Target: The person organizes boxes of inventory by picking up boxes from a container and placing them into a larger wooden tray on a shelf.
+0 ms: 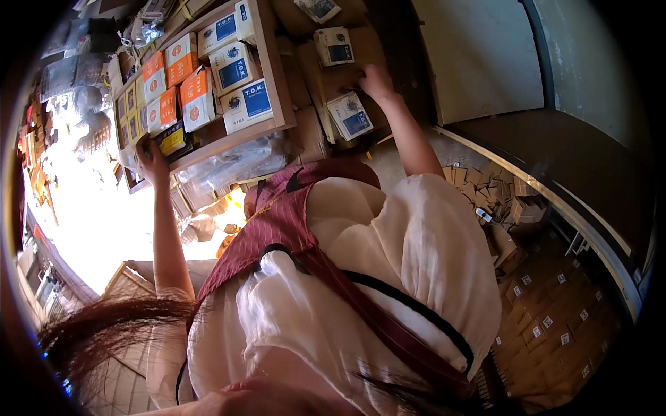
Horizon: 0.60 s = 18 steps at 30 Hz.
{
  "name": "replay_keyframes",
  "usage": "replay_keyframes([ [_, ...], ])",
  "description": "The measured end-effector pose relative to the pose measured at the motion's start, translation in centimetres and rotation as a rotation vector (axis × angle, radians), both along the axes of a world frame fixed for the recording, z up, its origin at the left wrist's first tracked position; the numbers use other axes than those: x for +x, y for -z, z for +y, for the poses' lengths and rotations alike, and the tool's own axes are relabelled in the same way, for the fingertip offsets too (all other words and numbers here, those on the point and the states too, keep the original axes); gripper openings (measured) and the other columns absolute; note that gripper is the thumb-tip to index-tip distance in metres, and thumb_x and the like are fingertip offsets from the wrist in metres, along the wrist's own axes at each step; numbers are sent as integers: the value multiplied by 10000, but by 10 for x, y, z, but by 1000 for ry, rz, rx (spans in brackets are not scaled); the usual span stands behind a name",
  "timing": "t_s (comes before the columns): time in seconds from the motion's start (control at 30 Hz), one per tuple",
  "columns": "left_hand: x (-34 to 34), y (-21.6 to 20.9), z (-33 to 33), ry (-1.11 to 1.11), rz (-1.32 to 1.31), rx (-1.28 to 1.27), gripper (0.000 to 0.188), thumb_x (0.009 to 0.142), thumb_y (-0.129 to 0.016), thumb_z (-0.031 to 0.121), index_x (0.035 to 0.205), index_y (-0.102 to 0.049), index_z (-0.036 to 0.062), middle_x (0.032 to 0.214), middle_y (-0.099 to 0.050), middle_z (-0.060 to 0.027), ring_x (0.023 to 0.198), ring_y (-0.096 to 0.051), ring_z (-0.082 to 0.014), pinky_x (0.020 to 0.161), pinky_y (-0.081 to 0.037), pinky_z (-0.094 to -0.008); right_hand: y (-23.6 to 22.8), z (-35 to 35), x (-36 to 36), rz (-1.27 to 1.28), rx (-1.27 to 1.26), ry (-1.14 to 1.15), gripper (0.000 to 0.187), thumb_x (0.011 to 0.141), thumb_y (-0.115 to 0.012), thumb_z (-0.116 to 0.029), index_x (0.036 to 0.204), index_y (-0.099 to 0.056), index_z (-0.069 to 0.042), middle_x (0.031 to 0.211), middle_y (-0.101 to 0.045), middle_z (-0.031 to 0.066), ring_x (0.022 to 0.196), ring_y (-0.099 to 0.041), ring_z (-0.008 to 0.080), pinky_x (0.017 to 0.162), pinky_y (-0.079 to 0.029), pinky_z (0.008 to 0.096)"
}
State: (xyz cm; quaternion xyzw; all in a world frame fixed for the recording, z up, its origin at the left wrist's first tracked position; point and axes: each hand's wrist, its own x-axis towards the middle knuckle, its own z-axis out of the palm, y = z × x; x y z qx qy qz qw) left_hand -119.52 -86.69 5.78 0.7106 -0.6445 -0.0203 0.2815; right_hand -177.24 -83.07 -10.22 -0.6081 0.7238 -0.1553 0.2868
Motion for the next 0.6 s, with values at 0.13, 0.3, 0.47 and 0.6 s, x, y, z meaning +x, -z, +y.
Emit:
replay_keyframes([
  [0.13, 0, -3, 4, 6, 5, -13, 214, 895, -591, 148, 1083, -666, 81, 1007, -684, -96, 958, -592, -305, 874, -444, -428, -20, -25, 13, -138, 174, -141, 286, 785, -643, -73, 1068, -685, -47, 973, -686, 196, 927, -651, 367, 785, -516, 414],
  [0.3, -8, -6, 5, -48, 117, 57, 207, 906, -587, 113, 1098, -648, 63, 1011, -680, -85, 966, -586, -283, 882, -441, -412, -11, -24, 10, 38, 44, -288, 280, 761, -616, -12, 1030, -688, -37, 994, -685, 188, 920, -659, 367, 786, -525, 413],
  [0.47, -15, -15, 4, -60, 104, 168, 230, 934, -560, 72, 1156, -607, 31, 1031, -642, -104, 977, -567, -273, 862, -454, -395, -34, -59, 28, 4, -83, -122, 278, 770, -626, -22, 1037, -693, -64, 995, -683, 160, 930, -648, 365, 765, -530, 418],
  [0.6, -9, -14, 4, -56, 58, 226, 228, 923, -550, 64, 1141, -584, 7, 1037, -618, -116, 965, -554, -285, 873, -436, -402, -39, -127, 58, -66, -288, -145, 252, 776, -596, 18, 1011, -666, -42, 966, -658, 178, 917, -638, 375, 749, -523, 447],
])
